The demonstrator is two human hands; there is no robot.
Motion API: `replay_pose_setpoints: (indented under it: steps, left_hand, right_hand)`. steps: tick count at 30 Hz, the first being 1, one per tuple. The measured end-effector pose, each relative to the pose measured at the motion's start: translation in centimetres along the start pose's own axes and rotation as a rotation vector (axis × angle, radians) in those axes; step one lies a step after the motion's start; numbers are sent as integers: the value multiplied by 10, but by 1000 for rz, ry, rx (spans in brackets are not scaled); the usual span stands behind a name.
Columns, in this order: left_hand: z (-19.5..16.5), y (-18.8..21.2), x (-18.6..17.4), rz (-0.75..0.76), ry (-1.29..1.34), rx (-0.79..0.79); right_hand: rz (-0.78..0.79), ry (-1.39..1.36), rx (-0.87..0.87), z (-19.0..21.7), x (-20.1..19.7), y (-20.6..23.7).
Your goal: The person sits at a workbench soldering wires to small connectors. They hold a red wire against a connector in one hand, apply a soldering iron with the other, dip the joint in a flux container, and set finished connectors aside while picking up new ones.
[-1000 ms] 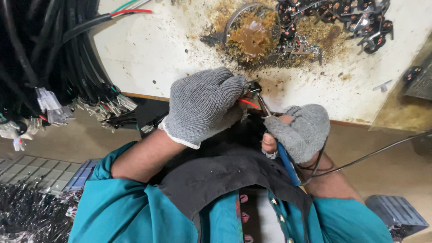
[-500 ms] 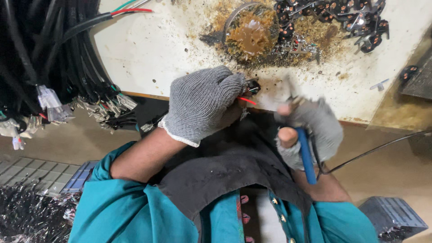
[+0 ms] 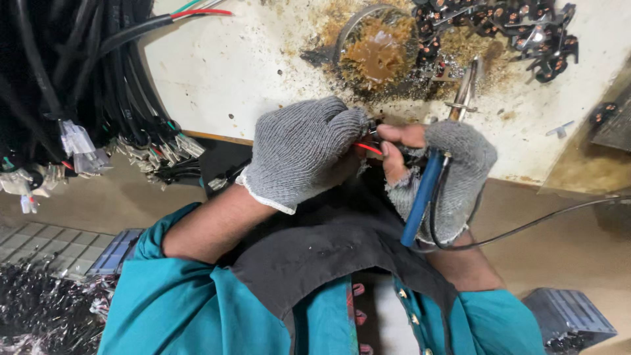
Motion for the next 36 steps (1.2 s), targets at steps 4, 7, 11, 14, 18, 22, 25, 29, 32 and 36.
replay_pose_setpoints:
  steps: [4, 7, 11, 14, 18, 22, 25, 29, 32, 36]
  left_hand:
    - [0, -1, -1, 4, 14, 0]
    - [-1, -3, -3, 21, 12, -16]
    - [-3, -5, -8, -8, 68, 24]
    - [-1, 0, -15, -76, 216, 94]
    - [5, 4, -11, 40, 265, 88]
    - [8, 6, -9, 169, 201, 85]
    - [6, 5, -11, 259, 172, 133]
    - [1, 4, -18, 257, 88, 155]
    - [-2, 7, -20, 329, 83, 112]
    - [-4, 14, -20, 309, 238, -26]
  right_hand:
    - [-23, -318, 53, -6, 16, -4]
    - [21, -275, 80, -10, 22, 1]
    - [-88, -292, -14, -14, 18, 11]
    - [69, -321, 231, -32, 25, 15]
    - [46, -91, 47, -47, 31, 23]
    - [3, -296, 125, -64, 34, 36]
    - [18, -297, 114, -68, 36, 40]
    - [74, -377, 123, -69, 37, 40]
    - [109, -199, 11, -66, 33, 40]
    - [280, -911, 455, -76, 33, 45]
Point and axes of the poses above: each hand's wrist, its own y-axis away from the middle knuckle, its own x-axis out of the palm, z = x × y, the point moved 3 cm from there along -y, towards the middle knuckle, and after that the axes turned 1 degree about x, right-handed, at the moved point
